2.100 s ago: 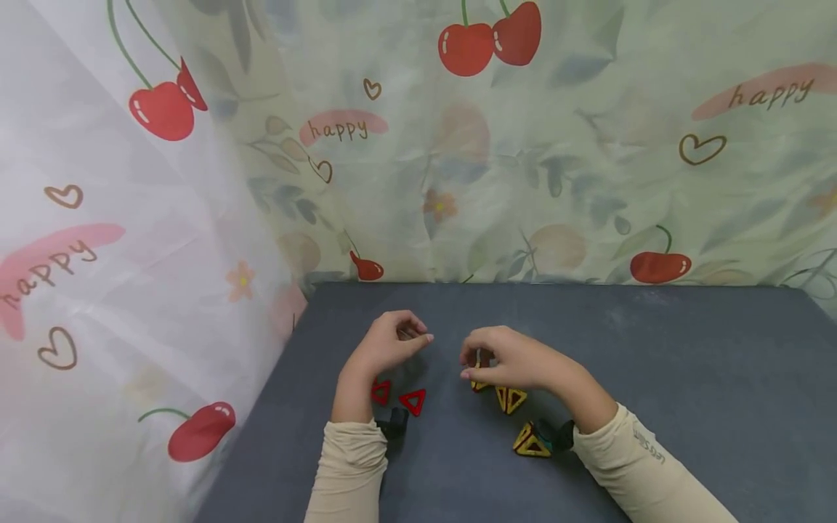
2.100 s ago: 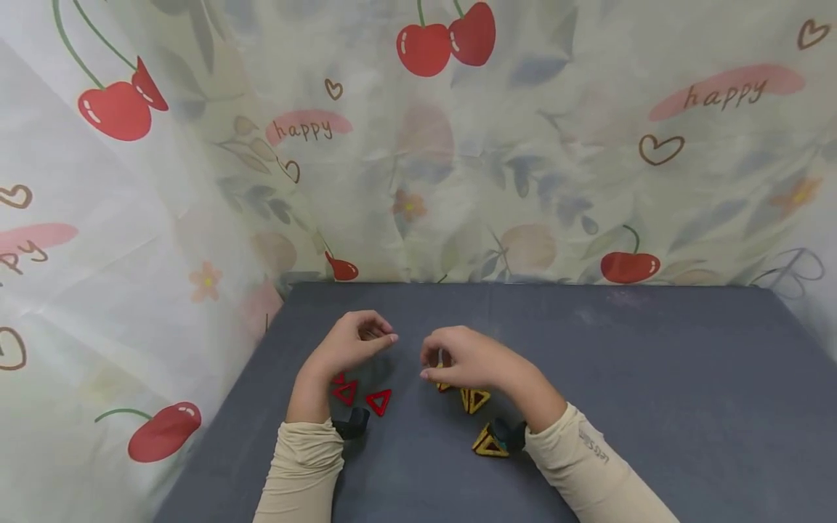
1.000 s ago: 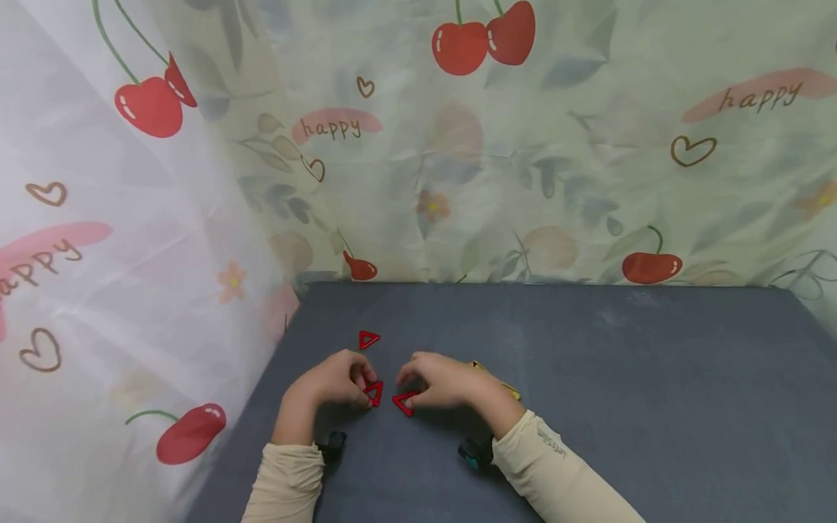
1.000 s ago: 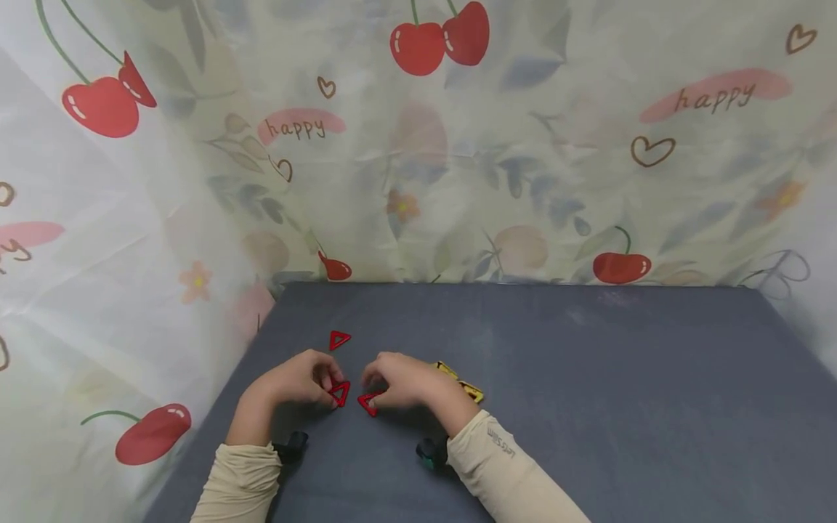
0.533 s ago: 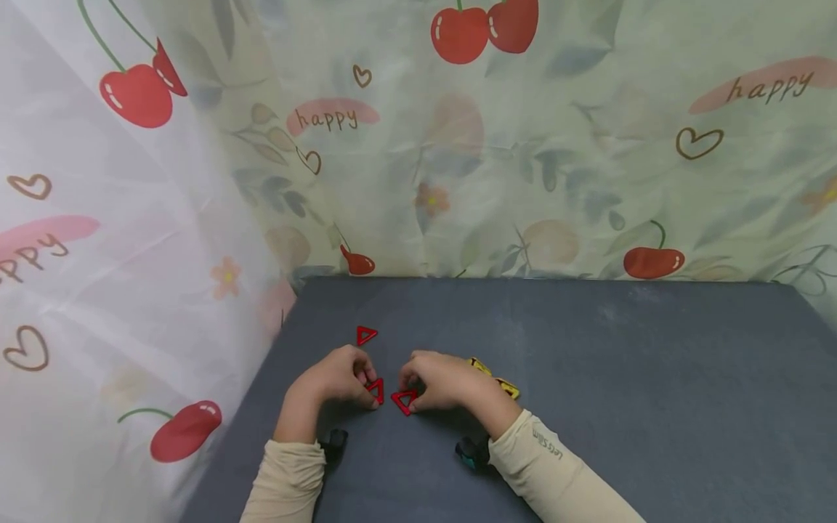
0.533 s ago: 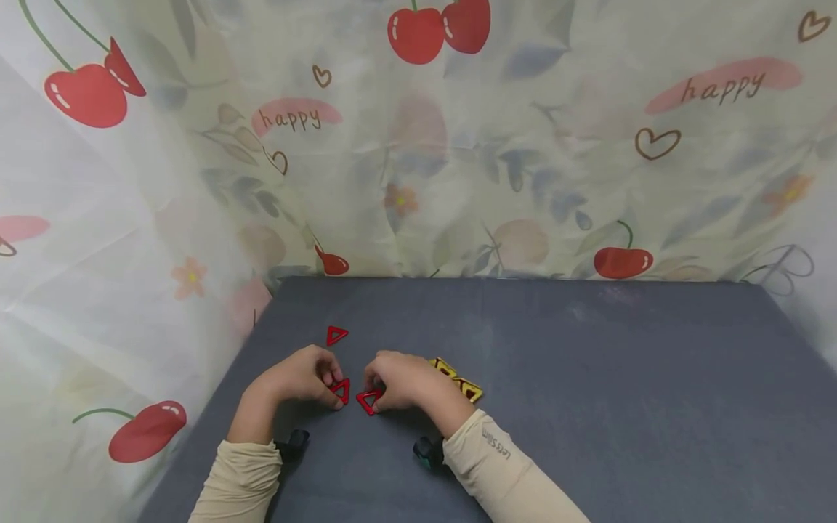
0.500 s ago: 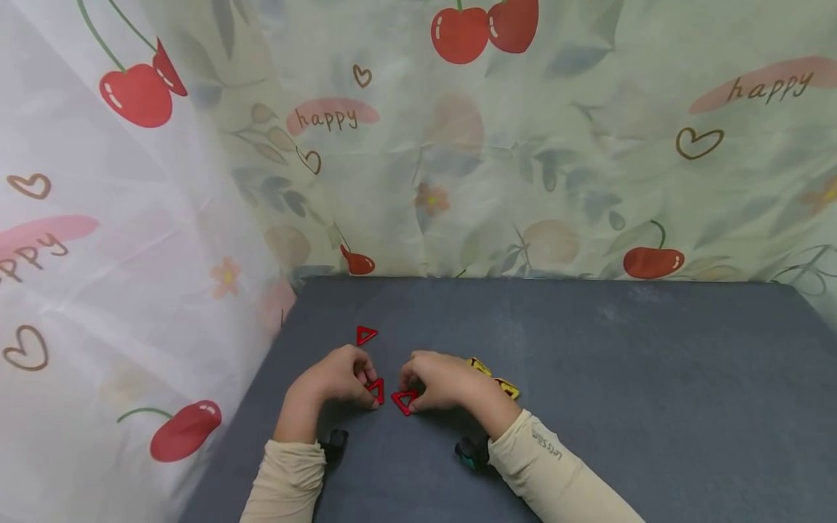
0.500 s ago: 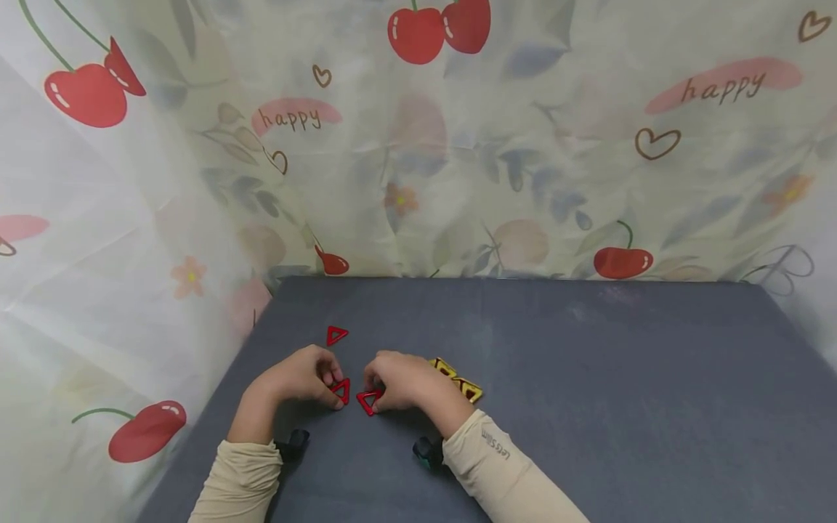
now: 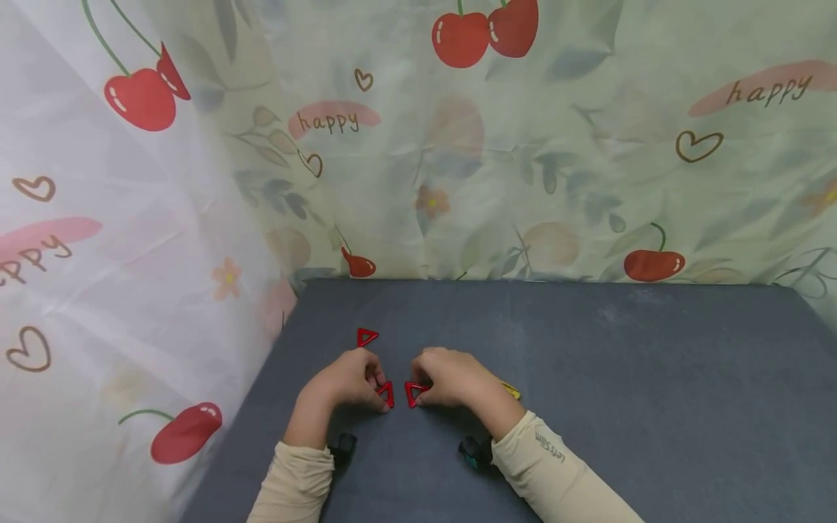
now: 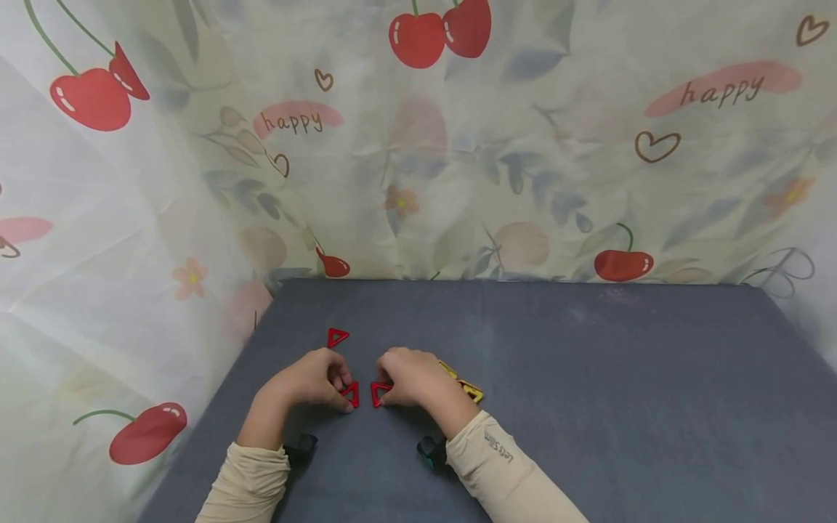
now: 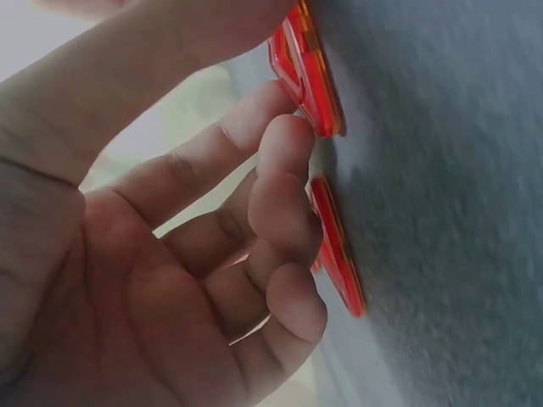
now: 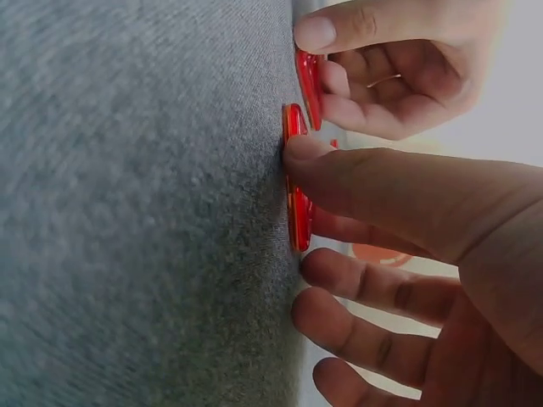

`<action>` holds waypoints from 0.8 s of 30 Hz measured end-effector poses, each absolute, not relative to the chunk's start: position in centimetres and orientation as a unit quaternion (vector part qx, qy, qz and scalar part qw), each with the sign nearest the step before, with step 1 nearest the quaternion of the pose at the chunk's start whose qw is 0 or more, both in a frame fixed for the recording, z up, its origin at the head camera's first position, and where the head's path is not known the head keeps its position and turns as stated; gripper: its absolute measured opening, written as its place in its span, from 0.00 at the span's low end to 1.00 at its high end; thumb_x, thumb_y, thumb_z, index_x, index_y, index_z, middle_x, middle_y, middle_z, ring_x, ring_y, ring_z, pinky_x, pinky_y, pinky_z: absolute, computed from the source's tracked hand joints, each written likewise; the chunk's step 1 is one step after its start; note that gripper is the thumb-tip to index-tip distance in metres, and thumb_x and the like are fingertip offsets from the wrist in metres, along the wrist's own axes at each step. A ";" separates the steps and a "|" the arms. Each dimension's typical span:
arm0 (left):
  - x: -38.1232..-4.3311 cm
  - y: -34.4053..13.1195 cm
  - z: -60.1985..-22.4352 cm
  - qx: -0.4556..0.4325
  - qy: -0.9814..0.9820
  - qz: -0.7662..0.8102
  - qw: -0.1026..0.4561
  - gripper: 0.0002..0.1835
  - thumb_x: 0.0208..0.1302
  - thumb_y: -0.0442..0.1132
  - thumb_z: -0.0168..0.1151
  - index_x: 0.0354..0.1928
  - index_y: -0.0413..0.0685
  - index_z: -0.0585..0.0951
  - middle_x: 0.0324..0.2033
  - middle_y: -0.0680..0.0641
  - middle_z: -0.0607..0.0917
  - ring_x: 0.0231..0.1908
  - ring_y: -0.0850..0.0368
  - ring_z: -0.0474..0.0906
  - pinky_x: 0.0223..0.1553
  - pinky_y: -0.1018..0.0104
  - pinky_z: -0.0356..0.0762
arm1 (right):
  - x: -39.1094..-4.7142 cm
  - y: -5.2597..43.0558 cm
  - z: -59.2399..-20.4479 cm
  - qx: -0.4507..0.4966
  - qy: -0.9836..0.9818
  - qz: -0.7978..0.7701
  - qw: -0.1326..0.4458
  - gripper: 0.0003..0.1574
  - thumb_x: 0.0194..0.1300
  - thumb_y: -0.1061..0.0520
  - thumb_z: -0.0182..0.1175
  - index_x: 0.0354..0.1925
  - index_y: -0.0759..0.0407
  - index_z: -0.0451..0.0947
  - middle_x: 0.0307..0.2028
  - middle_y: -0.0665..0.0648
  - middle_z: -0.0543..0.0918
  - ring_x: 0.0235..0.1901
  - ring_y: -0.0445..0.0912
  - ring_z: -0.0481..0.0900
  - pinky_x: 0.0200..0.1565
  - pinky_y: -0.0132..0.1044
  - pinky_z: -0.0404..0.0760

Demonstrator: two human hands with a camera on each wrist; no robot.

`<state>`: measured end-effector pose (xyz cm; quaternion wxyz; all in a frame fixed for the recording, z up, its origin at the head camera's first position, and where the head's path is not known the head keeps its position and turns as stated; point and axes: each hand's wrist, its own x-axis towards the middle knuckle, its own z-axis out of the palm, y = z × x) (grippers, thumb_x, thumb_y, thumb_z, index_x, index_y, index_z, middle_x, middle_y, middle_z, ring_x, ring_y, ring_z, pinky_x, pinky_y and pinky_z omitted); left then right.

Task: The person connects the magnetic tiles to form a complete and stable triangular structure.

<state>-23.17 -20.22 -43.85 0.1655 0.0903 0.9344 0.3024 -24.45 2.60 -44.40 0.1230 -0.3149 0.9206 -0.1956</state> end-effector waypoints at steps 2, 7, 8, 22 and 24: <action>-23.1 -19.9 -43.9 0.096 0.933 0.303 0.166 0.18 0.45 0.35 0.88 0.34 0.46 0.85 0.26 0.48 0.81 0.26 0.55 0.76 0.28 0.62 0.75 | -24.5 2.7 -44.4 -0.313 0.922 -0.194 0.117 0.13 0.60 0.51 0.80 0.33 0.49 0.83 0.32 0.48 0.79 0.29 0.42 0.75 0.31 0.40 0.74; -23.1 -19.2 -44.0 0.122 0.928 0.312 0.164 0.17 0.47 0.35 0.87 0.35 0.44 0.84 0.26 0.49 0.80 0.26 0.56 0.76 0.29 0.62 0.75 | -24.6 2.8 -44.5 -0.309 0.925 -0.192 0.113 0.12 0.60 0.51 0.79 0.32 0.49 0.83 0.31 0.47 0.77 0.28 0.43 0.74 0.31 0.40 0.74; -23.1 -19.1 -44.0 0.130 0.926 0.316 0.162 0.17 0.47 0.35 0.86 0.35 0.44 0.84 0.26 0.49 0.80 0.26 0.56 0.76 0.29 0.62 0.75 | -24.6 2.8 -44.5 -0.309 0.925 -0.192 0.112 0.12 0.60 0.51 0.79 0.32 0.49 0.83 0.31 0.47 0.77 0.28 0.43 0.74 0.31 0.40 0.74; -23.2 -18.4 -44.2 0.164 0.918 0.323 0.162 0.16 0.51 0.33 0.84 0.37 0.41 0.84 0.27 0.49 0.80 0.27 0.56 0.75 0.30 0.62 0.74 | -24.8 2.9 -44.6 -0.315 0.922 -0.193 0.117 0.12 0.58 0.55 0.80 0.34 0.51 0.84 0.33 0.50 0.80 0.29 0.44 0.74 0.32 0.41 0.74; -23.2 -18.4 -44.2 0.165 0.917 0.324 0.163 0.16 0.51 0.33 0.84 0.37 0.41 0.84 0.27 0.48 0.80 0.27 0.56 0.75 0.30 0.62 0.73 | -24.8 2.9 -44.4 -0.318 0.920 -0.196 0.121 0.11 0.59 0.55 0.79 0.35 0.51 0.84 0.33 0.51 0.81 0.29 0.43 0.75 0.32 0.41 0.75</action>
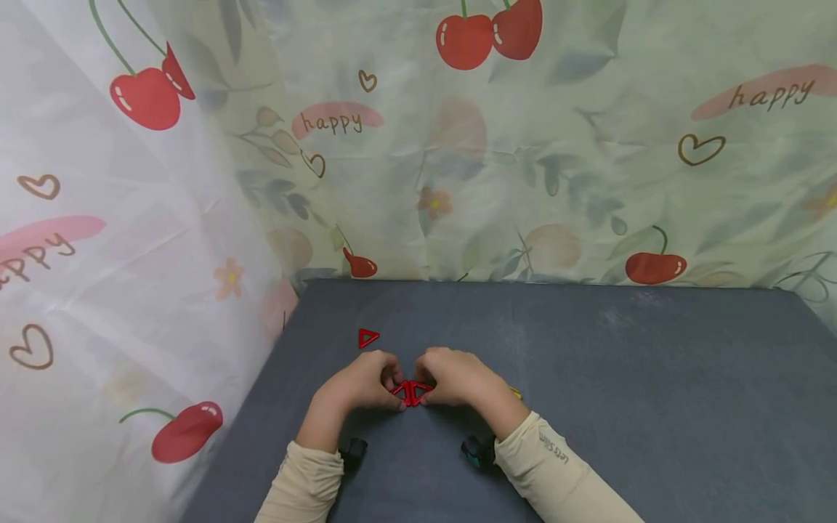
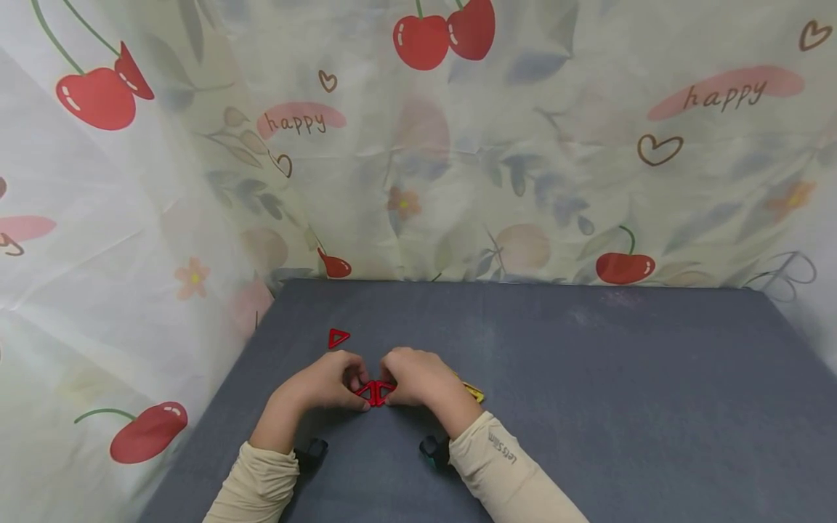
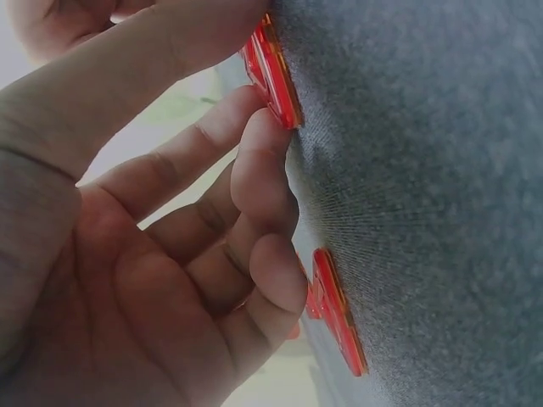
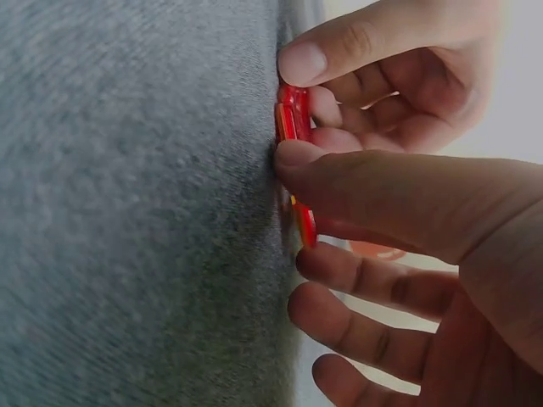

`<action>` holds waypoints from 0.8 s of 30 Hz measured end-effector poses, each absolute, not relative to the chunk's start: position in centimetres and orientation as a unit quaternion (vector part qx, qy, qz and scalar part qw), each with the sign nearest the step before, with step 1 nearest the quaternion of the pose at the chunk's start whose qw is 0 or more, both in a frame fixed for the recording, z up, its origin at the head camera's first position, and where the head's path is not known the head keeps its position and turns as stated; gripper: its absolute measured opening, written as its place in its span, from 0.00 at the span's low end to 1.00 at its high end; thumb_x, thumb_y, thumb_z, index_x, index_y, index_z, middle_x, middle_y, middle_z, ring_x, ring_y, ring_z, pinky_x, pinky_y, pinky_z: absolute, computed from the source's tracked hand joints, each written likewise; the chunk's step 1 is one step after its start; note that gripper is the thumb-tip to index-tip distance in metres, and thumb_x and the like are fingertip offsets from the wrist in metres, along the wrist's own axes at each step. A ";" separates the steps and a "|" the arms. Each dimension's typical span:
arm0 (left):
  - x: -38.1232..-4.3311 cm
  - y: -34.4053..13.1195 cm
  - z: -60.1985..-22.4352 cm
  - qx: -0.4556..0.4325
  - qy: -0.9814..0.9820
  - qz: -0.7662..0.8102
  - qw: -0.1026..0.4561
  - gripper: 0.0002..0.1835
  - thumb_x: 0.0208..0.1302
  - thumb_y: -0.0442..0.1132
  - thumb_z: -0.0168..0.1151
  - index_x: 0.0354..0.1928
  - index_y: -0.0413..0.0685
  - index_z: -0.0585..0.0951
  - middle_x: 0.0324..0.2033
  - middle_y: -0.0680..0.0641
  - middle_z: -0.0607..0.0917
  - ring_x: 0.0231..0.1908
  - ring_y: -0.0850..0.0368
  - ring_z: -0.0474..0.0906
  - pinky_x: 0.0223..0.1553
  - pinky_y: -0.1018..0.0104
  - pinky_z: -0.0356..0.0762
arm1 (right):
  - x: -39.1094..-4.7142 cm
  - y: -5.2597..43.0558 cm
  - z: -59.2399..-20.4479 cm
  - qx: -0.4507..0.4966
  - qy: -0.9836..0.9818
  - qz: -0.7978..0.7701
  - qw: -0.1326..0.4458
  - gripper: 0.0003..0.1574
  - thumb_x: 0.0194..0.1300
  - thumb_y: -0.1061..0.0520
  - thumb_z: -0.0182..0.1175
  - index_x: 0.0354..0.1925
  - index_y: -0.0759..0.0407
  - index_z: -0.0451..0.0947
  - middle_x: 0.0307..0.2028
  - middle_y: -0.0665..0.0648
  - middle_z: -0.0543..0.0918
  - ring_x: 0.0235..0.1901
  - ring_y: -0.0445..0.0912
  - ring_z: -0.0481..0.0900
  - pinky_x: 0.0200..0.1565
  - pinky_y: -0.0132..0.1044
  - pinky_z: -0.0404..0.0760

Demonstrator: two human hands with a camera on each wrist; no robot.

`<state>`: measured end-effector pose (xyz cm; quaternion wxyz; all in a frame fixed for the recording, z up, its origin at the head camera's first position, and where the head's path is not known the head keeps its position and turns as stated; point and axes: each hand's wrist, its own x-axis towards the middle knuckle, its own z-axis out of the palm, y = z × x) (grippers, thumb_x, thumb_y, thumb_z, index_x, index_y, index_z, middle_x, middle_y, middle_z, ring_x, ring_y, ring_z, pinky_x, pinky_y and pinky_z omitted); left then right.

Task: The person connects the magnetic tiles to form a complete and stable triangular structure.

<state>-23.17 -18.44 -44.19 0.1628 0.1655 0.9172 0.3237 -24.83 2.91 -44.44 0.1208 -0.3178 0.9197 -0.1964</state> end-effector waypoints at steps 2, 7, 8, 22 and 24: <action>-23.2 -18.5 -44.2 0.166 0.916 0.326 0.165 0.16 0.51 0.34 0.85 0.37 0.42 0.84 0.27 0.48 0.80 0.27 0.56 0.75 0.29 0.62 0.73 | -24.9 3.0 -44.3 -0.320 0.917 -0.203 0.125 0.10 0.60 0.54 0.79 0.35 0.51 0.85 0.34 0.51 0.83 0.29 0.43 0.76 0.33 0.41 0.76; -23.4 -19.3 -44.0 0.165 0.913 0.337 0.162 0.17 0.52 0.37 0.85 0.40 0.43 0.85 0.29 0.48 0.82 0.29 0.55 0.77 0.32 0.61 0.76 | -24.9 3.1 -43.9 -0.325 0.911 -0.217 0.134 0.09 0.63 0.53 0.78 0.38 0.51 0.86 0.33 0.48 0.83 0.30 0.41 0.78 0.36 0.41 0.79; -23.5 -19.6 -43.8 0.162 0.913 0.338 0.157 0.18 0.52 0.37 0.85 0.41 0.43 0.85 0.30 0.48 0.82 0.29 0.55 0.77 0.32 0.61 0.77 | -25.0 3.1 -43.8 -0.327 0.910 -0.217 0.134 0.09 0.63 0.53 0.78 0.39 0.51 0.86 0.32 0.47 0.83 0.30 0.41 0.78 0.36 0.41 0.79; -24.0 -25.3 -43.1 0.061 0.941 0.323 0.085 0.19 0.59 0.40 0.80 0.48 0.39 0.84 0.37 0.44 0.84 0.34 0.54 0.79 0.34 0.61 0.80 | -24.9 2.9 -43.8 -0.324 0.913 -0.212 0.130 0.12 0.64 0.52 0.77 0.45 0.49 0.88 0.32 0.45 0.82 0.32 0.39 0.77 0.37 0.39 0.79; -24.1 -25.6 -43.3 0.060 0.944 0.312 0.090 0.21 0.59 0.40 0.80 0.49 0.37 0.85 0.38 0.43 0.84 0.35 0.54 0.79 0.36 0.60 0.80 | -24.9 2.9 -43.8 -0.323 0.913 -0.214 0.130 0.12 0.65 0.52 0.77 0.46 0.50 0.88 0.32 0.45 0.82 0.31 0.39 0.77 0.37 0.38 0.79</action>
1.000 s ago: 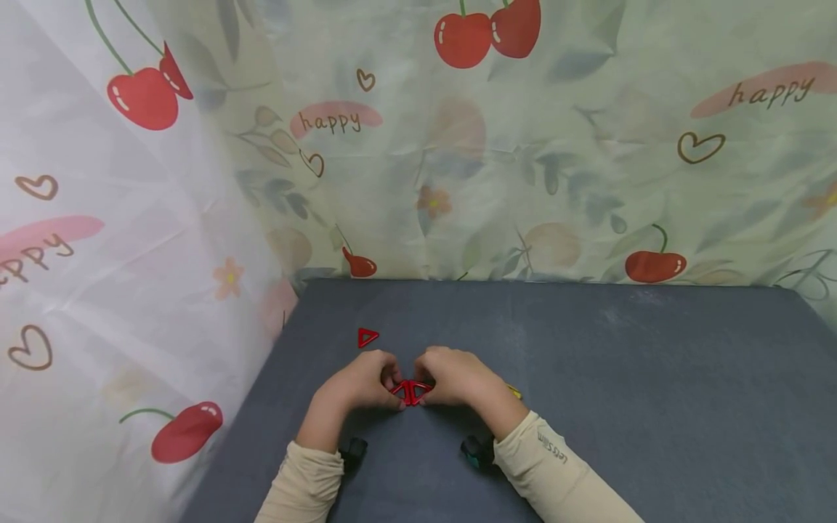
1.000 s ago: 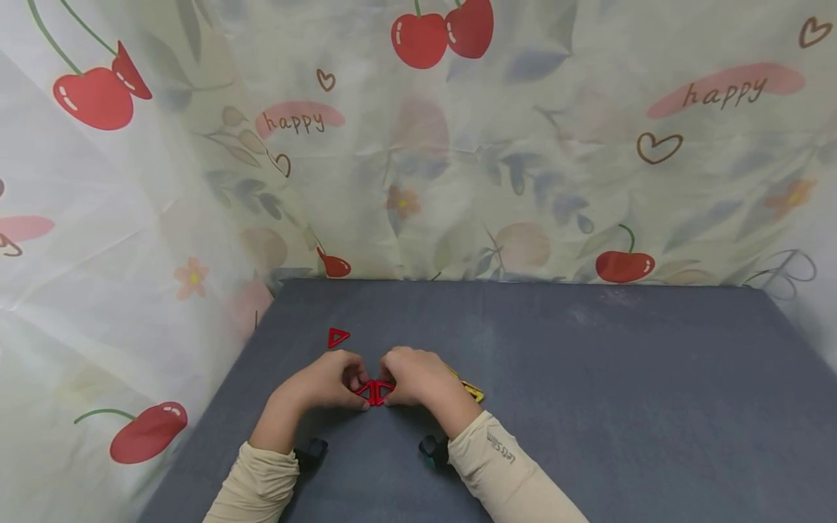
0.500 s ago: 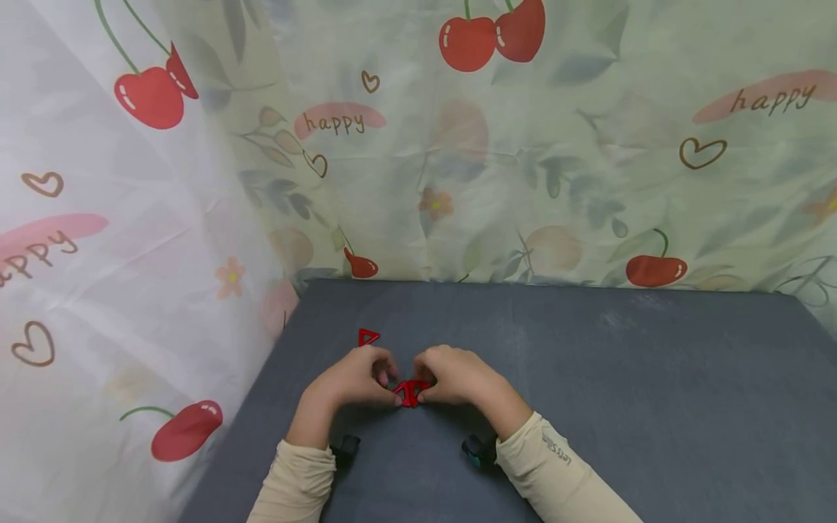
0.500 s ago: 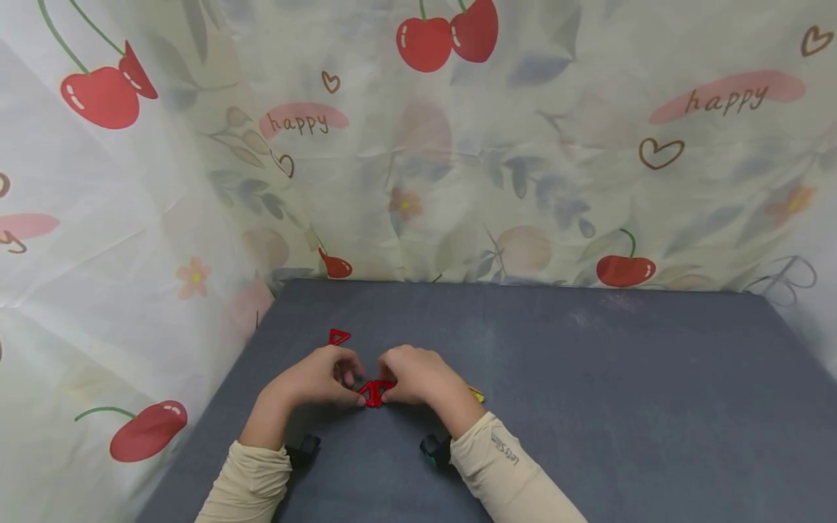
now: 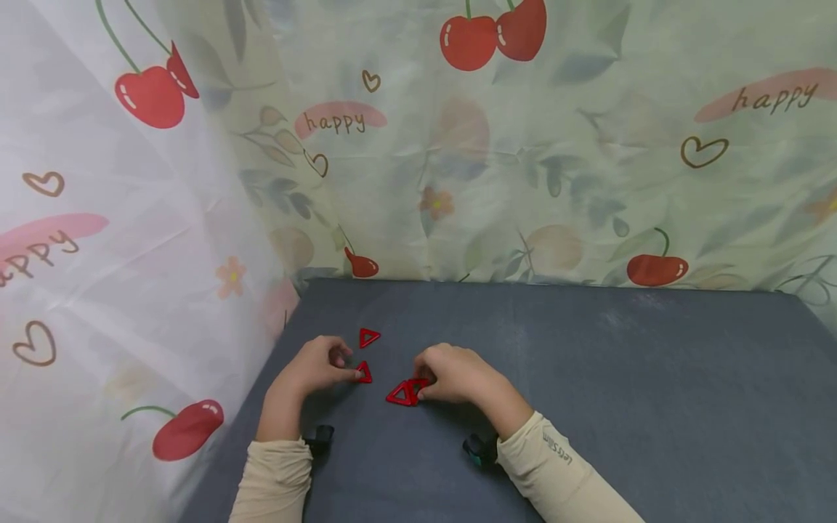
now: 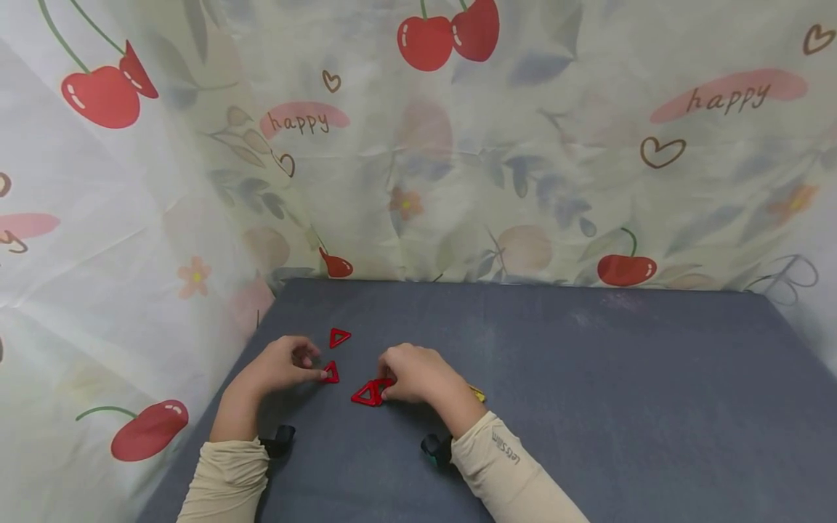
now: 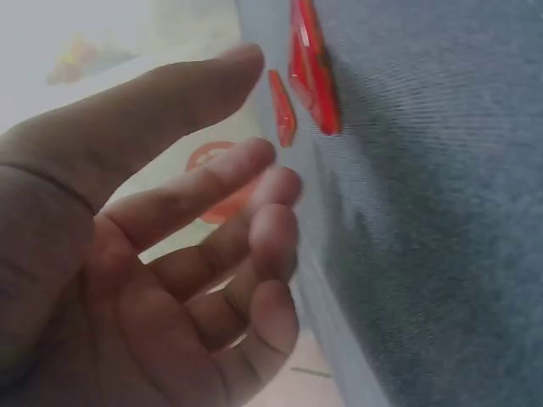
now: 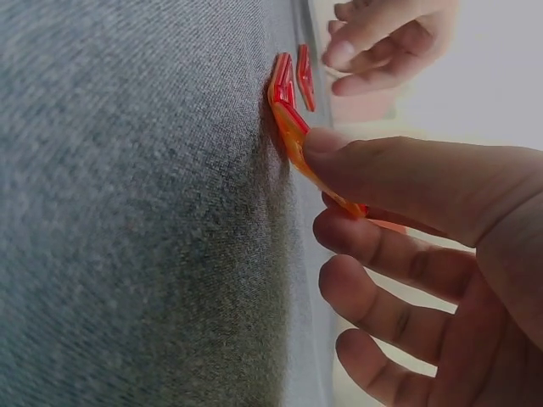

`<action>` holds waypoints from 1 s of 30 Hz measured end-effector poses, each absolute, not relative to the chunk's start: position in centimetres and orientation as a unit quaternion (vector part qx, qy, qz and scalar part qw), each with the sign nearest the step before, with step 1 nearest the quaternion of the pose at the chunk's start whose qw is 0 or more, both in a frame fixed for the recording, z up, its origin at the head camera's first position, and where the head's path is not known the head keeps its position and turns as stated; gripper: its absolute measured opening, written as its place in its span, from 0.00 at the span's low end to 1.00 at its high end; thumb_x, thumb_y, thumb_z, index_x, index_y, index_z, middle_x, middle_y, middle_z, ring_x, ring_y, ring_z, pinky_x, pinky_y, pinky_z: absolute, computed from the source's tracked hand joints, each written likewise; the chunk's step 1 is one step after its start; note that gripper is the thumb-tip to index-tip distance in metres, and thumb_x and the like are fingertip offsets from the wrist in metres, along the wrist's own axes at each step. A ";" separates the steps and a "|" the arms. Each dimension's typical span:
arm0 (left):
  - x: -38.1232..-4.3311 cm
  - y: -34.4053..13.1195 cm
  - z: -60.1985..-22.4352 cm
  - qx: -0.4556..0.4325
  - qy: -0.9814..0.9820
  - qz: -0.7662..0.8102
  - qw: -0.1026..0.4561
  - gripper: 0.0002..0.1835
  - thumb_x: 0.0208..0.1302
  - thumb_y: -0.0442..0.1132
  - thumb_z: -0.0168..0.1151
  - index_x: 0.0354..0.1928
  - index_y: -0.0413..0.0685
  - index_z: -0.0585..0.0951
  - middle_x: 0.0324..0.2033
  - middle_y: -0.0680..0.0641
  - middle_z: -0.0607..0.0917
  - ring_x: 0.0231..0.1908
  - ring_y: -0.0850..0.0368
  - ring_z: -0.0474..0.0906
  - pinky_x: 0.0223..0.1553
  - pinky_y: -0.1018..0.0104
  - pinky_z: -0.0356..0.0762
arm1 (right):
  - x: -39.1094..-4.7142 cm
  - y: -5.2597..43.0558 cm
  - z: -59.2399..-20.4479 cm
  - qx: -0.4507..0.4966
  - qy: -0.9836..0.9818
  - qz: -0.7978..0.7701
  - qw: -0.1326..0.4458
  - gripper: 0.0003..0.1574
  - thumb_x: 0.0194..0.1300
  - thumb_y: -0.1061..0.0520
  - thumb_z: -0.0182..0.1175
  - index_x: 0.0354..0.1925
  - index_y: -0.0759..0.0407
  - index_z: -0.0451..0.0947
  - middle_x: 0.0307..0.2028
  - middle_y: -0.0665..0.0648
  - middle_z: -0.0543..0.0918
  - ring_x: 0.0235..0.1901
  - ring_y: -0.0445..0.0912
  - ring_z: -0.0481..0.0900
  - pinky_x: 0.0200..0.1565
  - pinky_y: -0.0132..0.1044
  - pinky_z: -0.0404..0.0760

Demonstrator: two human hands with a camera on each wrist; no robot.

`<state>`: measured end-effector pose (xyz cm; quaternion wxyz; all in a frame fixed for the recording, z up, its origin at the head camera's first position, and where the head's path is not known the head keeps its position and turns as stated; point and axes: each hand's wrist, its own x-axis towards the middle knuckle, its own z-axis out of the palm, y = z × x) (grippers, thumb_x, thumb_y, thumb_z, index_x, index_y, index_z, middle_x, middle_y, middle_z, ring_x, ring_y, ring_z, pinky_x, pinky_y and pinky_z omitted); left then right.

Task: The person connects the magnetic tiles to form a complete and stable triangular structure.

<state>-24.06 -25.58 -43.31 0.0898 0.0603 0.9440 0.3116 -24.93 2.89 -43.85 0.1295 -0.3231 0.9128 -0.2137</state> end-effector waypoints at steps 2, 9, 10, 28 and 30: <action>-24.1 -25.5 -43.6 0.059 0.946 0.303 0.097 0.21 0.59 0.41 0.80 0.49 0.36 0.85 0.39 0.42 0.85 0.36 0.54 0.79 0.38 0.59 0.81 | -24.9 2.9 -43.8 -0.322 0.913 -0.216 0.128 0.12 0.65 0.52 0.77 0.46 0.50 0.89 0.31 0.44 0.81 0.31 0.39 0.77 0.37 0.38 0.79; -24.2 -24.4 -44.2 0.057 0.947 0.299 0.101 0.20 0.59 0.41 0.80 0.47 0.38 0.85 0.34 0.45 0.82 0.35 0.55 0.76 0.39 0.59 0.77 | -24.8 3.1 -43.8 -0.321 0.912 -0.220 0.125 0.12 0.65 0.53 0.77 0.47 0.49 0.89 0.32 0.44 0.82 0.32 0.39 0.78 0.37 0.38 0.79; -24.3 -24.3 -44.3 0.058 0.947 0.298 0.100 0.19 0.59 0.41 0.81 0.47 0.38 0.85 0.33 0.46 0.81 0.34 0.55 0.76 0.38 0.60 0.76 | -24.8 3.0 -43.8 -0.321 0.912 -0.220 0.126 0.12 0.65 0.53 0.77 0.47 0.49 0.89 0.32 0.44 0.82 0.32 0.39 0.78 0.37 0.38 0.79; -24.3 -23.8 -44.3 0.057 0.938 0.329 0.095 0.17 0.55 0.37 0.82 0.39 0.42 0.81 0.28 0.46 0.82 0.28 0.55 0.77 0.32 0.62 0.76 | -25.0 2.9 -43.9 -0.323 0.913 -0.214 0.125 0.11 0.64 0.52 0.77 0.45 0.48 0.89 0.31 0.44 0.82 0.30 0.39 0.77 0.36 0.38 0.79; -24.3 -23.7 -44.3 0.060 0.937 0.330 0.094 0.16 0.57 0.37 0.81 0.40 0.42 0.82 0.28 0.46 0.83 0.28 0.55 0.77 0.32 0.62 0.76 | -25.0 2.9 -44.0 -0.323 0.914 -0.212 0.123 0.11 0.64 0.52 0.77 0.46 0.48 0.89 0.31 0.44 0.82 0.30 0.39 0.77 0.36 0.38 0.79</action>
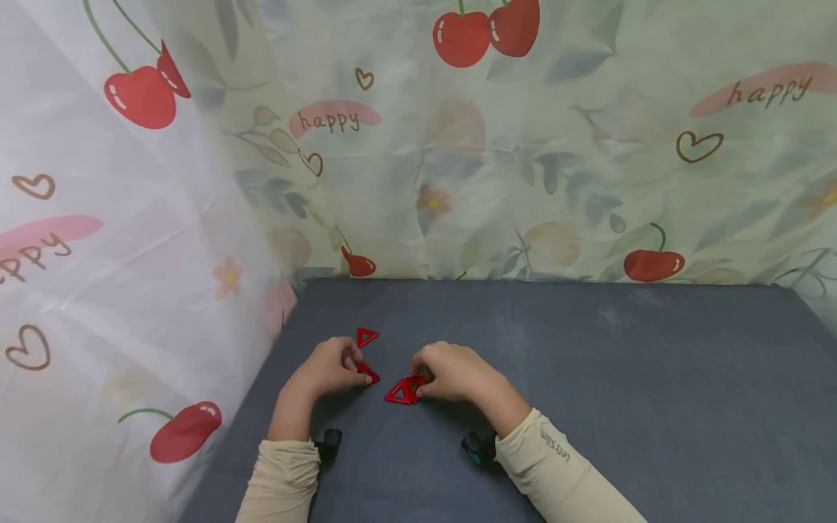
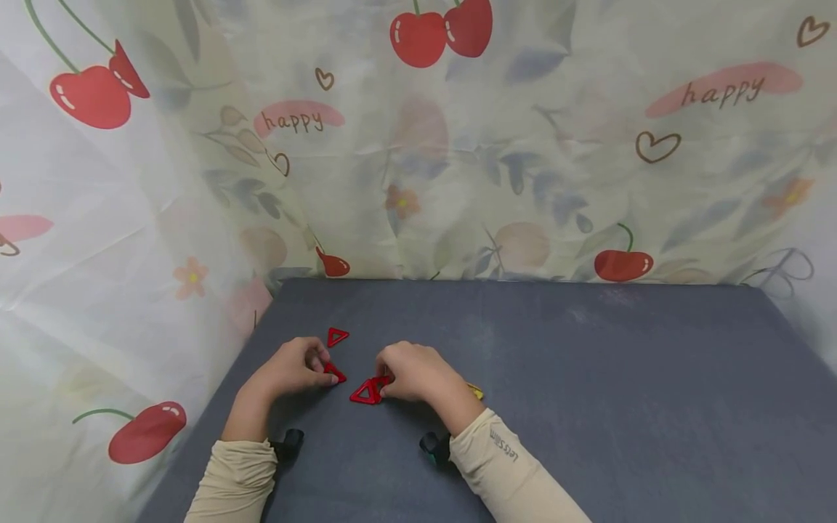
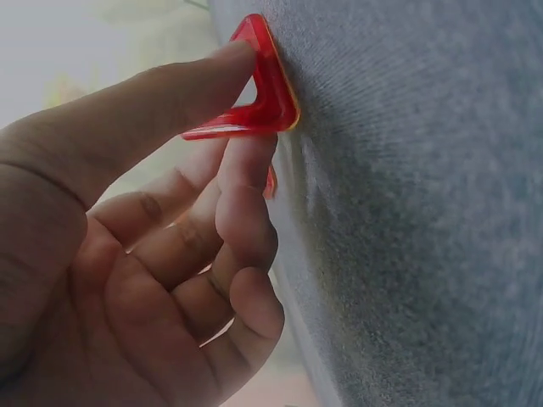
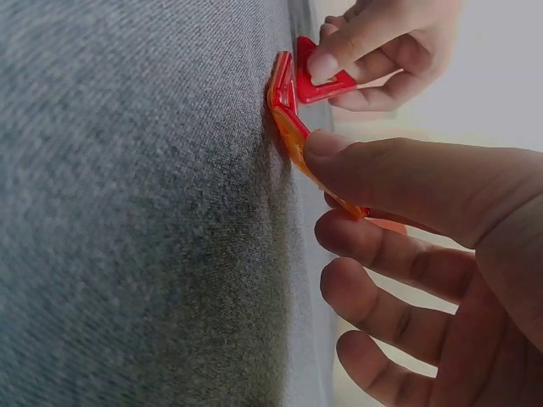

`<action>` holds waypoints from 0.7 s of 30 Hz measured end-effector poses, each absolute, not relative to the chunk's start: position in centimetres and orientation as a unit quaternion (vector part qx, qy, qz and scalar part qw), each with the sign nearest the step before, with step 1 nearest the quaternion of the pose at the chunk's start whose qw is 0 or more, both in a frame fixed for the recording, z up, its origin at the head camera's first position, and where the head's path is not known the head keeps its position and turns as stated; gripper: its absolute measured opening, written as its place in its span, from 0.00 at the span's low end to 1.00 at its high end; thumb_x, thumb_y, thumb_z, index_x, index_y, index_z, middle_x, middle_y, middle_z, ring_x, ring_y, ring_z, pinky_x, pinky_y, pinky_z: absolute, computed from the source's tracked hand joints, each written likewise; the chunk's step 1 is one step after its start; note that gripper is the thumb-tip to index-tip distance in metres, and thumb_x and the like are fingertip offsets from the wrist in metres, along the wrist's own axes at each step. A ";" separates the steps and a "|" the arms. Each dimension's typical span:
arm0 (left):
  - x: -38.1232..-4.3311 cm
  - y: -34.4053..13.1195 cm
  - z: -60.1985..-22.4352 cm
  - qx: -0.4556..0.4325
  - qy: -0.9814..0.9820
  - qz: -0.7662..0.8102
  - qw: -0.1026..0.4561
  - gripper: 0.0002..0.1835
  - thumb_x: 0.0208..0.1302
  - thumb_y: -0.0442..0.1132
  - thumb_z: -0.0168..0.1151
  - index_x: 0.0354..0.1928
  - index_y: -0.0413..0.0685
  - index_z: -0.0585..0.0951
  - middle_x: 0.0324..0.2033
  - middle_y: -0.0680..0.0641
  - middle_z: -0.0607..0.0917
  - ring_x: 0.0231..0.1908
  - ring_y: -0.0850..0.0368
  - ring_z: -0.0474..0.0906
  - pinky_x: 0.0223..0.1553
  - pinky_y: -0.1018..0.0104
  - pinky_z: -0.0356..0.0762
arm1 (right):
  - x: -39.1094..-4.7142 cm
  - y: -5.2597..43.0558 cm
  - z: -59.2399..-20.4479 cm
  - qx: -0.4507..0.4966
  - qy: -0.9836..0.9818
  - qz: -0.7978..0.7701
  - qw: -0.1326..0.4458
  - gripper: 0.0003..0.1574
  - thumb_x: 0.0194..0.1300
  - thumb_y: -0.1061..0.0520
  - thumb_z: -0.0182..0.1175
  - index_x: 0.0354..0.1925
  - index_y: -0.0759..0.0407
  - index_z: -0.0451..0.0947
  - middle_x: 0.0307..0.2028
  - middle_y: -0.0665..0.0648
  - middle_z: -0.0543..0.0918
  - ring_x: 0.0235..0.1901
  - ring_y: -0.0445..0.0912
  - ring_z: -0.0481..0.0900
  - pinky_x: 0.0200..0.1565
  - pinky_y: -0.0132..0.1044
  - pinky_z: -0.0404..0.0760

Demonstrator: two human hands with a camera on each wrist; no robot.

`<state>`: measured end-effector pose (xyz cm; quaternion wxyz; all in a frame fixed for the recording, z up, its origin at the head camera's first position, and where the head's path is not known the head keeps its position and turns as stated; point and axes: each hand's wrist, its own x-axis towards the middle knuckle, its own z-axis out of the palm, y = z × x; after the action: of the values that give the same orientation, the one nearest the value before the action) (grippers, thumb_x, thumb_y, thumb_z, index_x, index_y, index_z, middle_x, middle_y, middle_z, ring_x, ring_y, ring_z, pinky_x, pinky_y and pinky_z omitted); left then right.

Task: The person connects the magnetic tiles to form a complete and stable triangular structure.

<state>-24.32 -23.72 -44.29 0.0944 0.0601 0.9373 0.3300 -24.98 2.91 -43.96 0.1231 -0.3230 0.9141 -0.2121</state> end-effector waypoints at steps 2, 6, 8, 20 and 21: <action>-24.4 -23.6 -44.2 0.063 0.937 0.332 0.095 0.14 0.58 0.36 0.81 0.39 0.42 0.83 0.29 0.46 0.83 0.28 0.56 0.78 0.33 0.62 0.77 | -25.0 2.9 -43.9 -0.324 0.914 -0.211 0.121 0.12 0.64 0.52 0.77 0.46 0.48 0.89 0.31 0.44 0.82 0.31 0.38 0.77 0.36 0.38 0.79; -24.4 -23.3 -44.2 0.068 0.936 0.332 0.096 0.12 0.59 0.36 0.80 0.38 0.42 0.84 0.27 0.47 0.83 0.28 0.56 0.78 0.33 0.63 0.77 | -25.0 2.9 -43.9 -0.324 0.914 -0.213 0.121 0.11 0.64 0.52 0.77 0.45 0.48 0.89 0.31 0.44 0.82 0.30 0.39 0.77 0.36 0.37 0.78; -24.4 -23.0 -44.3 0.075 0.936 0.331 0.095 0.12 0.59 0.36 0.80 0.37 0.43 0.84 0.26 0.47 0.83 0.27 0.57 0.78 0.32 0.63 0.77 | -25.0 2.9 -43.9 -0.324 0.914 -0.214 0.120 0.11 0.64 0.53 0.77 0.45 0.48 0.89 0.31 0.44 0.81 0.30 0.39 0.77 0.35 0.37 0.78; -24.2 -20.6 -44.4 0.154 0.922 0.339 0.107 0.09 0.61 0.34 0.78 0.37 0.42 0.84 0.24 0.49 0.82 0.25 0.59 0.77 0.30 0.64 0.76 | -25.0 3.0 -43.9 -0.327 0.912 -0.218 0.116 0.10 0.64 0.53 0.77 0.43 0.48 0.89 0.29 0.43 0.81 0.28 0.39 0.77 0.33 0.36 0.77; -24.2 -20.4 -44.4 0.157 0.921 0.339 0.108 0.09 0.61 0.34 0.78 0.37 0.43 0.84 0.24 0.50 0.83 0.25 0.59 0.77 0.30 0.64 0.76 | -25.0 3.0 -43.9 -0.328 0.912 -0.217 0.115 0.10 0.64 0.53 0.77 0.43 0.48 0.89 0.29 0.43 0.81 0.28 0.38 0.76 0.33 0.36 0.77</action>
<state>-24.22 -20.42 -44.40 0.1080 0.1573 0.9214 0.3385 -25.00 2.97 -43.95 0.1154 -0.3278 0.9122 -0.2170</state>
